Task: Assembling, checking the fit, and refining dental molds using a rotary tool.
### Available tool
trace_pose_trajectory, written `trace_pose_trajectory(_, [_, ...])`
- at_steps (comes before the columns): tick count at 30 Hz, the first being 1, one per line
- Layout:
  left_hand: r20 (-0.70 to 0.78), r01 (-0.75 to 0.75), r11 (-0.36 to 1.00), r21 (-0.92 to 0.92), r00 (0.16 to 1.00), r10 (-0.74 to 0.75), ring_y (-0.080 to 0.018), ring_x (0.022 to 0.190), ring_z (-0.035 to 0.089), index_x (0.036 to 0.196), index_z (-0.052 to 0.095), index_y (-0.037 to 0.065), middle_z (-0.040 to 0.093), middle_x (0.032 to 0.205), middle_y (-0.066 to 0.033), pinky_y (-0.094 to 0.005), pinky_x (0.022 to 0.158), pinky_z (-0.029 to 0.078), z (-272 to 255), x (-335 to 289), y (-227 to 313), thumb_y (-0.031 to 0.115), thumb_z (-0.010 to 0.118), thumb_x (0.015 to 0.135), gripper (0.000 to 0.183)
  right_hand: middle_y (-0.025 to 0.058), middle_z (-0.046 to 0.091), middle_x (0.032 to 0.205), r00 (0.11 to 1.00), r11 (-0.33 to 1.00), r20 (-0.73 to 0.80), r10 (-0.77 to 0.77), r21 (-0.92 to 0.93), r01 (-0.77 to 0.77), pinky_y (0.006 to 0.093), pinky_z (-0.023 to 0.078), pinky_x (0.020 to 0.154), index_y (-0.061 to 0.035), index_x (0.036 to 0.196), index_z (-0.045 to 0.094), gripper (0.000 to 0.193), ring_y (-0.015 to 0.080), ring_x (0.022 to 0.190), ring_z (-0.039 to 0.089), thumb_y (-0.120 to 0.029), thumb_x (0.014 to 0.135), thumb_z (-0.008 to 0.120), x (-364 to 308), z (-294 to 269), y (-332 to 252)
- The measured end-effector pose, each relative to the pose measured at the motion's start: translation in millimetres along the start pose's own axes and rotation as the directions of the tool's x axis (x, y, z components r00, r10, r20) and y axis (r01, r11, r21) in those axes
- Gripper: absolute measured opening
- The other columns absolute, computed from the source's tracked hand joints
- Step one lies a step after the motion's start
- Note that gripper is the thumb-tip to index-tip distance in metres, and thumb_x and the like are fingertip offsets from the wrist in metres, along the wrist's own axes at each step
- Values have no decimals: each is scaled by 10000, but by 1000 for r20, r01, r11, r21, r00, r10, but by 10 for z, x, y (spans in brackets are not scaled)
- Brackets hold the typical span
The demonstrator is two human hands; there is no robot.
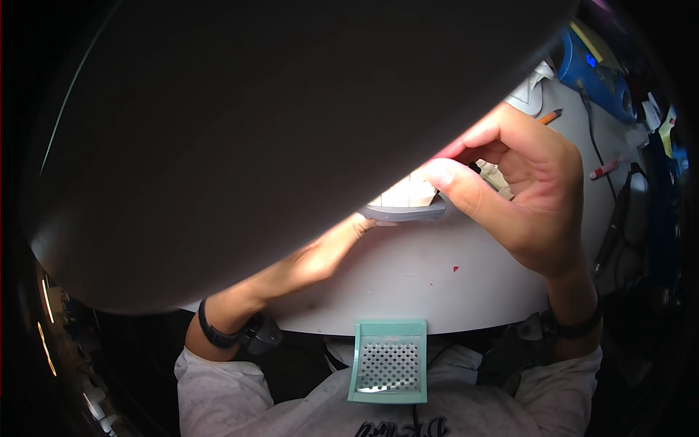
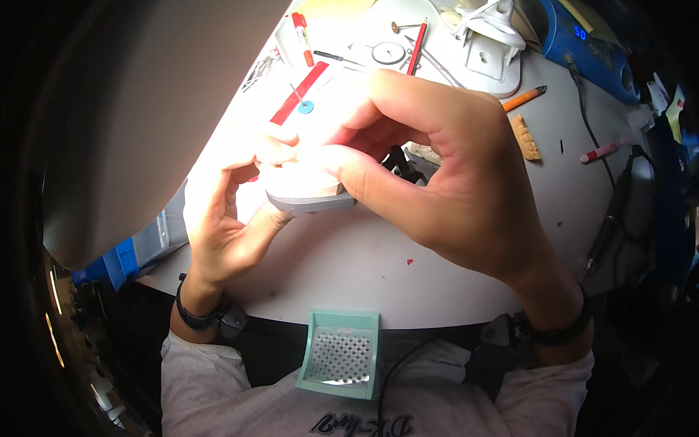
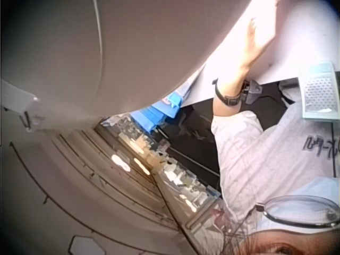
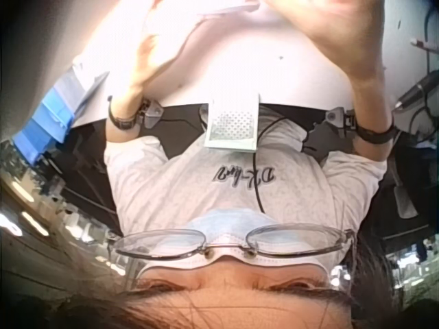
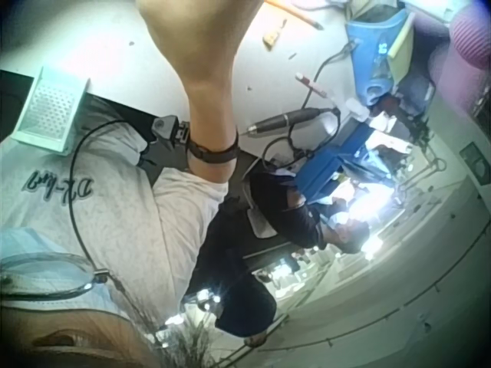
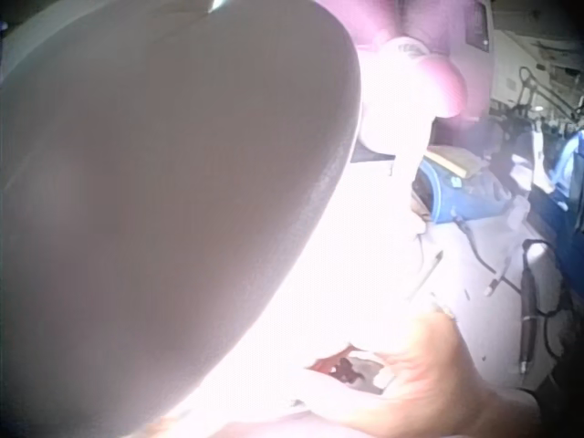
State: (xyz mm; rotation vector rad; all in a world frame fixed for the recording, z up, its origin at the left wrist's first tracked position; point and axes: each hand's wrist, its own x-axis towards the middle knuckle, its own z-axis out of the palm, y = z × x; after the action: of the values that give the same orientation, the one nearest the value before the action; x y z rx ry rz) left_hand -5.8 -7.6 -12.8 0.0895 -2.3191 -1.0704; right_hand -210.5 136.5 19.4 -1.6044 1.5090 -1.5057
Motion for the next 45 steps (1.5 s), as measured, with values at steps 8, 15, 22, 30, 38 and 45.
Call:
trace_pose_trajectory(8, [-98,100,986,-131,989,-114,-217,1109,668,1307,540,-35,647,1238,-136,-356,956,549,22,-45,-73,-1,870,786,618,172,736,1001,999,997,27,-38,-70,40,328,605,864,86,1034,645,209,212,952,739,86,830,686,-5,-40,-42])
trace_pose_trajectory(15, [-21,79,994,-79,996,-81,-209,1096,665,1258,583,-32,642,1228,-127,-358,958,551,-44,-6,-51,4,883,769,575,187,739,1003,984,980,87,-155,-110,164,337,614,838,86,1037,642,241,217,938,748,87,805,707,-2,-88,21])
trace_pose_trajectory(22, [-53,35,994,-99,998,-41,-208,1100,650,1238,592,-35,635,1232,-136,-368,950,554,-59,-31,-72,10,885,768,556,187,744,969,985,980,63,-158,-114,165,329,614,806,86,1010,645,232,213,902,753,87,782,693,17,-60,-23])
trace_pose_trajectory(30, [-14,77,997,-30,997,-77,-207,1100,649,1248,589,-39,636,1229,-128,-362,950,550,-91,-24,-41,28,889,768,570,186,742,961,985,982,53,-163,-82,167,327,608,811,91,999,644,239,210,902,750,111,761,649,13,-57,-37])
trace_pose_trajectory(38, [-47,31,996,-82,998,-35,-202,1095,648,1255,590,-37,641,1222,-125,-358,940,545,-41,-22,-95,26,892,762,582,164,740,948,985,982,42,-165,-87,168,327,601,808,92,973,650,264,225,879,744,106,709,648,7,-61,-29])
trace_pose_trajectory(45, [-27,93,994,-58,995,-94,-197,1091,646,1267,586,-36,647,1222,-119,-348,947,532,-68,2,-2,13,892,759,594,160,741,933,981,977,42,-187,-96,191,325,602,796,82,982,647,291,226,858,743,103,692,671,11,-51,-29])
